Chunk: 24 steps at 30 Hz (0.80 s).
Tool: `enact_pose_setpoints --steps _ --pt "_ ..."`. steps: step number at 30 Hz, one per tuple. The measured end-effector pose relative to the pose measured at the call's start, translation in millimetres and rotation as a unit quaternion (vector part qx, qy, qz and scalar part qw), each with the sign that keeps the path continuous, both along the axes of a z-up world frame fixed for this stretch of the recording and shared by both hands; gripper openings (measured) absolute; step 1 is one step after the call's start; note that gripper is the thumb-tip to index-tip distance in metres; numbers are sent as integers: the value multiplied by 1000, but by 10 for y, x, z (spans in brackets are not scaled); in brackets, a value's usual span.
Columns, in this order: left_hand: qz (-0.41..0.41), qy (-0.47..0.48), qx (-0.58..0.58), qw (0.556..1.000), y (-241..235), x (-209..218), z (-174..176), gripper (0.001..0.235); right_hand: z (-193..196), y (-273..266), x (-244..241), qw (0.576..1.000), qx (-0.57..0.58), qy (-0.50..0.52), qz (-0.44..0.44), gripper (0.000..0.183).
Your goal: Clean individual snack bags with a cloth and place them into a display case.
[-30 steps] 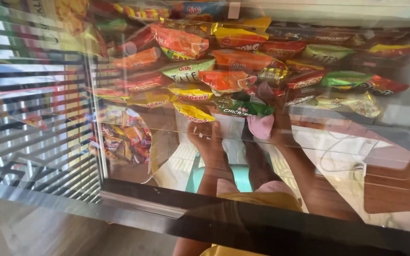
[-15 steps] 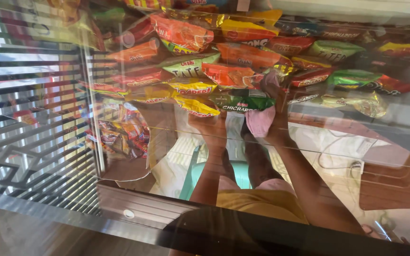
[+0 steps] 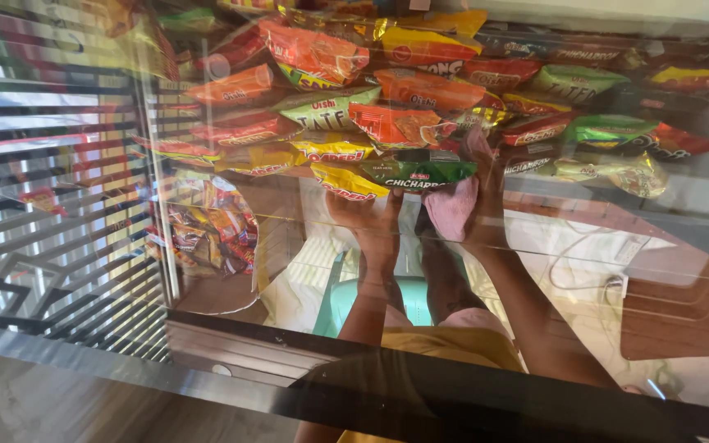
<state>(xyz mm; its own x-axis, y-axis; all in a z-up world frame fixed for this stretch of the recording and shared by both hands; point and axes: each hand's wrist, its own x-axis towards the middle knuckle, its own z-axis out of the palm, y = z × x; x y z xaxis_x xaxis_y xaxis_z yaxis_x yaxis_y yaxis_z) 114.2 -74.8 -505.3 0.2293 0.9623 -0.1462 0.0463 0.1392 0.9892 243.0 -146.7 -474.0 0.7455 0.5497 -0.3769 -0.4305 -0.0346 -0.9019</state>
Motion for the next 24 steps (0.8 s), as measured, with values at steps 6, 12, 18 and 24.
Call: enact_pose_setpoints --steps 6,12,18,24 --pt "3 40 5 999 33 -91 -57 112 304 85 71 998 24 49 -26 61" --pt "25 64 4 998 1 -210 -97 116 564 56 53 848 -302 -422 109 71" --pt "72 159 -101 979 -195 -535 -432 87 262 -738 -278 837 -239 -468 153 59" --pt "-3 156 -138 978 -272 -967 -31 30 356 -640 -588 809 -55 -510 287 47"
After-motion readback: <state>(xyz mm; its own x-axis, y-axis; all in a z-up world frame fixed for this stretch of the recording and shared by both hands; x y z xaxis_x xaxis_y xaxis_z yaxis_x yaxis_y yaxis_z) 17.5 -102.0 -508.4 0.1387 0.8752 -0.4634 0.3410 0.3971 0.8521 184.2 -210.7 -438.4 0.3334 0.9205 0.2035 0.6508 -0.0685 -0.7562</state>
